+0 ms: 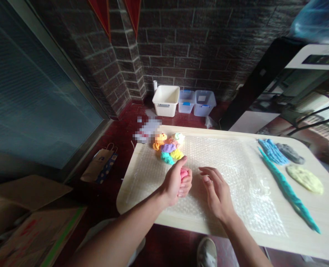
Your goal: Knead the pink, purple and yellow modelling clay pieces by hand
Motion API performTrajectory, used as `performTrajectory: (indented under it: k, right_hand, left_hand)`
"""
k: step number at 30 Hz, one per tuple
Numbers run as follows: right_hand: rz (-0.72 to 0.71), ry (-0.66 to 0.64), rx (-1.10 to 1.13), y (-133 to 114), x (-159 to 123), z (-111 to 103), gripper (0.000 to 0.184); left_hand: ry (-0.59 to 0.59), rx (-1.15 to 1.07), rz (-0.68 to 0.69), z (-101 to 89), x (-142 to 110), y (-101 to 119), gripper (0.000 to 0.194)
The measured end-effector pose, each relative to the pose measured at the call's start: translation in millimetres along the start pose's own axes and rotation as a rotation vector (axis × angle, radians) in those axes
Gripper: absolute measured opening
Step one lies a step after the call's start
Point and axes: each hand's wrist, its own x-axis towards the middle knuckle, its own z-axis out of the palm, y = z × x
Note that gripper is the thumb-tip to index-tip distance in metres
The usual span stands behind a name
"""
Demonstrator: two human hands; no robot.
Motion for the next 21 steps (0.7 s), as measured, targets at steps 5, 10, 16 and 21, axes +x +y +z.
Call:
performTrajectory:
  k: [5, 10, 16, 21]
  right_hand:
    - [0.006, 0.021, 0.035, -0.6, -0.1, -0.6, 0.041]
    - [0.032, 0.071, 0.134, -5.3, 0.0, -1.9, 0.039]
    - [0.086, 0.019, 0.278, -18.0, 0.3, 2.3, 0.038]
    - [0.300, -0.162, 0.812, -27.9, 0.6, 3.7, 0.033]
  left_hand:
    - [-0.032, -0.132, 0.056, -5.3, 5.4, -4.3, 0.044]
    - [-0.021, -0.143, 0.159, -6.0, 10.9, -13.1, 0.021]
    - [0.019, 0.176, 0.345, -7.7, 13.4, -18.0, 0.035]
    - [-0.055, 0.444, 0.361, -6.6, 7.5, -22.6, 0.035]
